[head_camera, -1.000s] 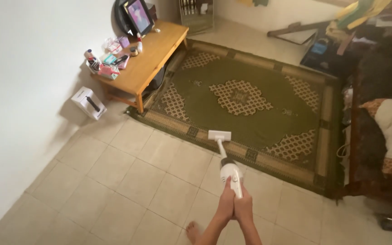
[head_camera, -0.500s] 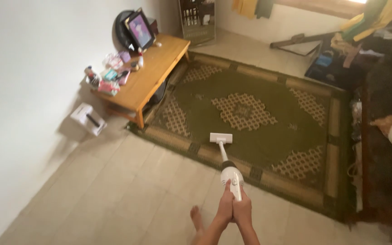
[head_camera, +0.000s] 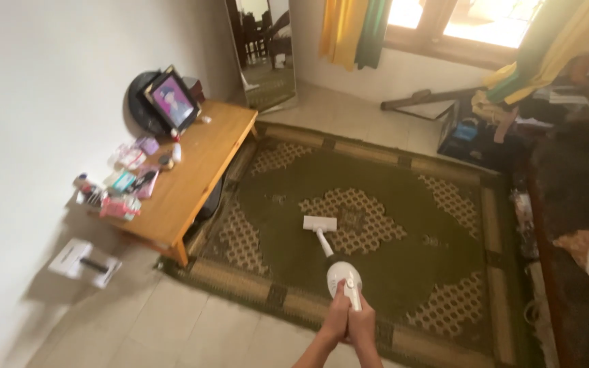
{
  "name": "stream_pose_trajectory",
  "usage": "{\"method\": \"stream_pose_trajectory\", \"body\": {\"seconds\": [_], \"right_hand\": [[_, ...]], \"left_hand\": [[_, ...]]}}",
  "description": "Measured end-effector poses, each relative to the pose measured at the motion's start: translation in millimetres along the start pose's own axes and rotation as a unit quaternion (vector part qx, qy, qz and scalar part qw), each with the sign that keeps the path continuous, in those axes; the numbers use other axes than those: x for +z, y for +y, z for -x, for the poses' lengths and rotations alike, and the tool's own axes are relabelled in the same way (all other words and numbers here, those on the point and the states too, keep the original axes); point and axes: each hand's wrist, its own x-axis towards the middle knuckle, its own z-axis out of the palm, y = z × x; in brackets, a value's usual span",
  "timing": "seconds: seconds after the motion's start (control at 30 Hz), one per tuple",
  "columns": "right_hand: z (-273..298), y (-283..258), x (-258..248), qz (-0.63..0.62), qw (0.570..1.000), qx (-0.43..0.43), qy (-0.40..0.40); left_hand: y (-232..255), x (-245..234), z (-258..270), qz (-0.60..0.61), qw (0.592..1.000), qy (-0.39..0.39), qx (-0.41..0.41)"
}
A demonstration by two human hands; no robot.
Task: Vacuuming the tiled floor and a rug in a bedroom.
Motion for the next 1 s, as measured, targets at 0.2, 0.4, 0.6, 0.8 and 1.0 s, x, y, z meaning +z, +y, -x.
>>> {"method": "stream_pose_trajectory", "body": {"seconds": [0.2,0.4,0.6,0.8,1.0], "right_hand": [[-123.3,-24.1,52.4,-0.043,0.999,-0.011,0.028],[-296.5,-79.3,101.1,-0.132,0.986,-0.099,0.007],[-385.9,-208.5,128.6,-0.042,0.999,-0.008,0.007],[-463.3,-261.4,175.9,-0.024,0.999,0.029,0.025],[-575.4,-291.9,243.2,-0.113,0.989,-0.068,0.064]], "left_hand": [[30.2,-17.2,-130.7,0.006,1.0,0.002,0.007],[62.2,-28.7,-316.7,-0.048,0.99,-0.013,0.133],[190.7,-10.6,-418.0,-0.063,0.998,0.024,-0.01],[214.6,-38.6,-532.4,0.062,0.996,-0.02,-0.065],[297.1,-61.6,-628.3,-0.02,0.997,-0.032,-0.074]]}}
